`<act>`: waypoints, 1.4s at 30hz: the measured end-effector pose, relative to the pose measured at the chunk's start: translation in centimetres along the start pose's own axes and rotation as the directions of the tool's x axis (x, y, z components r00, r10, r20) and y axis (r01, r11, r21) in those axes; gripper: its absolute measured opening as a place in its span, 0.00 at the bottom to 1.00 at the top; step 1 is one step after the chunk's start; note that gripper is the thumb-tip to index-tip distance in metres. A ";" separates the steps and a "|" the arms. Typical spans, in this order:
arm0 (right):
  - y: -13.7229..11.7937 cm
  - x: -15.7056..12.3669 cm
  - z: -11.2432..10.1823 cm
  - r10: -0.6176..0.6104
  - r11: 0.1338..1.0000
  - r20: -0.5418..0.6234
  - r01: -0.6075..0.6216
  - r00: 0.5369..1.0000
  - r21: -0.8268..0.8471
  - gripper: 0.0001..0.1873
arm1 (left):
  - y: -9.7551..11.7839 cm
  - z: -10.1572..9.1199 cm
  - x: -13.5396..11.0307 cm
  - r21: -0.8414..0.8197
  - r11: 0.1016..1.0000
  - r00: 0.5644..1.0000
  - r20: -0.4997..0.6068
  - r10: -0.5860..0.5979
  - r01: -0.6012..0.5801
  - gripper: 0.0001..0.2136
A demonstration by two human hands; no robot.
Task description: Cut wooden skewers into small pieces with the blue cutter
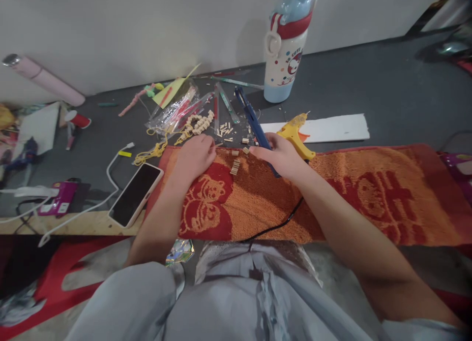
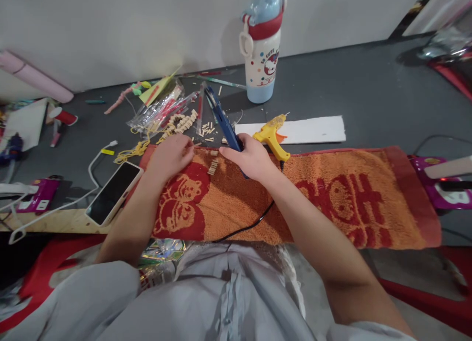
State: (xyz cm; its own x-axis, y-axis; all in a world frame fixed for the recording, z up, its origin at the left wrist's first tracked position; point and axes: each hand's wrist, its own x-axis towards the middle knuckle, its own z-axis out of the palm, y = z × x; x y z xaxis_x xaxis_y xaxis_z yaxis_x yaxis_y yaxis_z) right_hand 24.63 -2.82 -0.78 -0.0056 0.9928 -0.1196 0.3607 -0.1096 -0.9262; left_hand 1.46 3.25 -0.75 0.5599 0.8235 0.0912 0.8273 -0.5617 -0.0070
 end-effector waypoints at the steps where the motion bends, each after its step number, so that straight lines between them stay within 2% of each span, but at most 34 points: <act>1: 0.0 0.0 0.0 -0.004 1.000 0.001 0.004 1.000 0.001 0.18 | 0.1 -0.2 -0.1 -0.013 1.000 1.000 0.011 -0.016 0.016 0.08; 5: 0.2 0.2 0.0 -0.028 1.000 -0.012 0.028 1.000 -0.007 0.20 | 0.5 -1.1 -0.3 -0.124 0.991 0.998 0.051 -0.035 0.041 0.06; 8: 0.3 0.2 0.0 -0.034 0.999 -0.017 0.034 0.999 -0.020 0.22 | 0.9 -1.6 -0.8 -0.227 0.974 0.994 0.094 0.047 -0.024 0.06; 11: 0.3 0.2 0.1 -0.028 0.999 -0.015 0.028 0.999 -0.020 0.21 | 1.2 -1.4 -1.5 -0.322 0.943 0.984 0.123 0.131 -0.085 0.06; 15: 0.2 0.3 0.1 -0.010 1.000 -0.016 0.010 1.000 -0.013 0.20 | 1.0 -0.6 -2.4 -0.401 0.910 0.980 0.110 0.164 -0.107 0.07; 17: 0.2 0.3 0.1 -0.003 0.999 0.013 0.002 1.000 0.052 0.19 | 0.7 -0.2 -2.7 -0.442 0.889 0.980 0.090 0.178 -0.121 0.06; 20: 0.1 0.5 0.2 0.032 0.968 0.082 -0.052 0.996 0.246 0.16 | 0.2 0.2 -3.0 -0.496 0.857 0.979 0.061 0.195 -0.140 0.05; 22: 0.0 0.6 0.3 0.059 0.934 0.115 -0.095 0.992 0.344 0.15 | 0.1 0.3 -3.1 -0.508 0.846 0.977 0.045 0.210 -0.158 0.04; 25: 0.0 0.6 0.4 0.084 0.911 0.121 -0.125 0.989 0.392 0.14 | 0.1 0.3 -3.2 -0.521 0.835 0.971 0.052 0.234 -0.174 0.04; 35: -0.2 0.4 0.6 0.112 0.925 0.091 -0.137 0.990 0.354 0.13 | 0.2 0.4 -3.1 -0.454 0.846 0.928 0.101 0.360 -0.279 0.06; 42: -0.3 0.3 0.6 0.097 0.929 0.089 -0.123 0.991 0.349 0.13 | 0.5 0.5 -3.1 -0.475 0.815 0.906 0.080 0.416 -0.332 0.06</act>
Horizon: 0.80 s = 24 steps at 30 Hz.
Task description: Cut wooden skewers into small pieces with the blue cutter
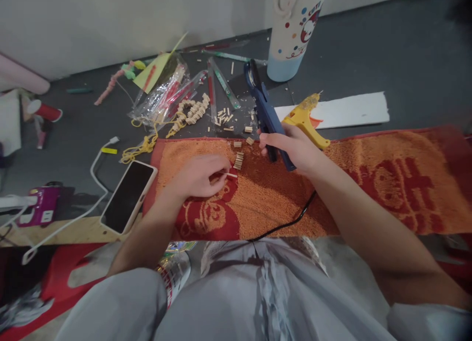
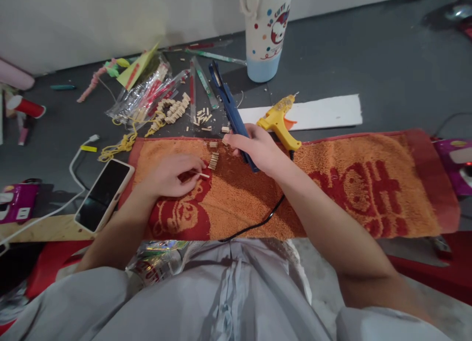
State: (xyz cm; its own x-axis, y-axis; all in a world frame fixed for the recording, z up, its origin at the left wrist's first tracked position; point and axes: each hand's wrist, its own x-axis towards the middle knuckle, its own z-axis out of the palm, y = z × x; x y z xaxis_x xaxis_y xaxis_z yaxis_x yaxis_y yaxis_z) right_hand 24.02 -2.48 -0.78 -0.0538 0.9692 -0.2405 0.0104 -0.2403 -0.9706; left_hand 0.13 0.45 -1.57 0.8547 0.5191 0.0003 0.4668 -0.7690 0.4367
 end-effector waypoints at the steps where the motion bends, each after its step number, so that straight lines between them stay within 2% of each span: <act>1: 0.0 0.0 0.0 -0.002 1.000 0.004 0.002 1.000 0.004 0.13 | 0.0 0.0 0.0 0.002 1.000 1.000 -0.002 0.001 -0.001 0.05; 8: 0.1 0.0 -0.1 0.012 1.000 -0.007 -0.012 1.000 -0.024 0.13 | 0.0 0.2 0.0 0.009 1.000 1.000 0.012 -0.024 0.024 0.06; 15: 0.2 0.1 0.0 -0.005 1.000 0.008 0.005 1.000 -0.010 0.13 | 0.5 0.3 0.3 0.098 0.994 0.998 0.022 -0.059 0.057 0.07; 24: 0.0 0.0 0.1 0.012 1.000 -0.008 -0.013 1.000 -0.027 0.14 | 0.6 1.1 0.4 0.104 0.989 0.994 -0.054 -0.097 0.102 0.10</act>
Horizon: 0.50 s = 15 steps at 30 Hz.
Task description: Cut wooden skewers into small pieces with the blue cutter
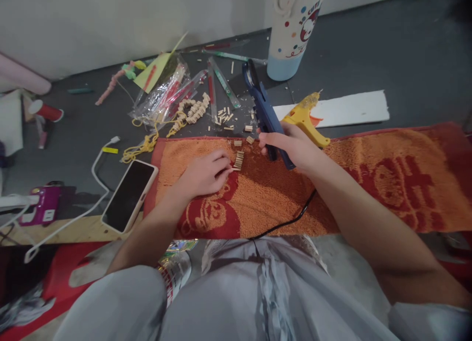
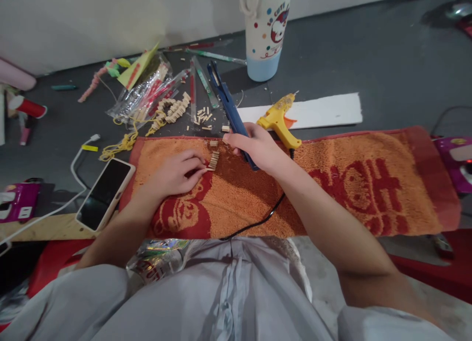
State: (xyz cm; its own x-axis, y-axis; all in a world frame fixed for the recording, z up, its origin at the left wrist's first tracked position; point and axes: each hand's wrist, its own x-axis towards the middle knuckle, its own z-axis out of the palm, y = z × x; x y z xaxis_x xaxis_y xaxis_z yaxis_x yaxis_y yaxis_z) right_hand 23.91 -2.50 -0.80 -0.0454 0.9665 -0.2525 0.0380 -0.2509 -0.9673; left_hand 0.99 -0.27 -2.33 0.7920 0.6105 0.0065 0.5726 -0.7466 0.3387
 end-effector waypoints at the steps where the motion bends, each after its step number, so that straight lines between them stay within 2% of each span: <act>1: 0.0 0.0 0.0 0.001 1.000 0.000 -0.001 1.000 0.008 0.13 | 0.0 0.0 0.0 0.000 1.000 1.000 -0.003 0.001 -0.001 0.10; 15: 0.0 0.2 0.0 -0.020 0.997 0.026 0.018 0.999 0.073 0.10 | 0.1 0.4 0.2 0.012 0.999 0.995 -0.088 0.049 -0.048 0.07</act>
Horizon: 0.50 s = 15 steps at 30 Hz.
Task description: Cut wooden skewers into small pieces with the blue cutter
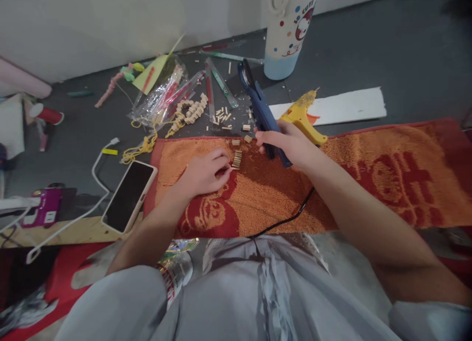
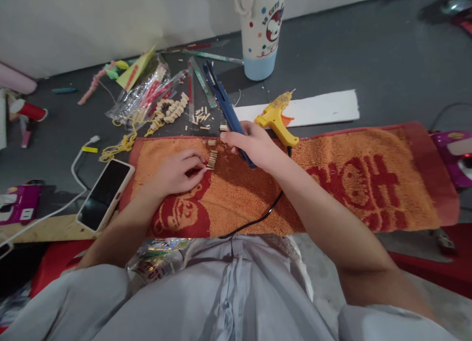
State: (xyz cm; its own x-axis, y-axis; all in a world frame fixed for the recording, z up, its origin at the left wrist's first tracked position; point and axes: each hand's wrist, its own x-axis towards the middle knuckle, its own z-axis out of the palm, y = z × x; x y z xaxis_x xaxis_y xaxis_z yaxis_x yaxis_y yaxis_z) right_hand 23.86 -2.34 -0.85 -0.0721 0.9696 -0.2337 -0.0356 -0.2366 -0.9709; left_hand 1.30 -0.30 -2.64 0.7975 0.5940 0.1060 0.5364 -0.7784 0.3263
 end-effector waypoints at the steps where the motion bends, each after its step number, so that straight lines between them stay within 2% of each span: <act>1: 0.0 0.0 0.0 0.001 1.000 -0.003 -0.001 1.000 0.000 0.10 | 0.0 0.0 0.0 -0.005 1.000 1.000 -0.003 0.000 0.000 0.07; 9: 0.0 0.0 0.0 -0.001 1.000 0.002 0.001 1.000 -0.006 0.09 | -0.3 0.2 0.0 -0.021 1.000 0.999 -0.032 0.011 -0.012 0.06; 15: 0.0 -0.1 -0.1 -0.013 1.000 0.011 0.013 1.000 -0.025 0.10 | -0.6 0.2 0.2 0.007 0.997 0.996 -0.047 0.078 -0.078 0.06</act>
State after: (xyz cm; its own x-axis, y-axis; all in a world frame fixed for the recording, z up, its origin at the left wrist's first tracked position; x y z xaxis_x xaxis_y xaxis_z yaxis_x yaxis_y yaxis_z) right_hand 23.96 -2.44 -0.81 -0.0823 0.9719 -0.2204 -0.0114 -0.2221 -0.9750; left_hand 1.21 0.30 -3.03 0.8231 0.5402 0.1751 0.4744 -0.8236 0.3108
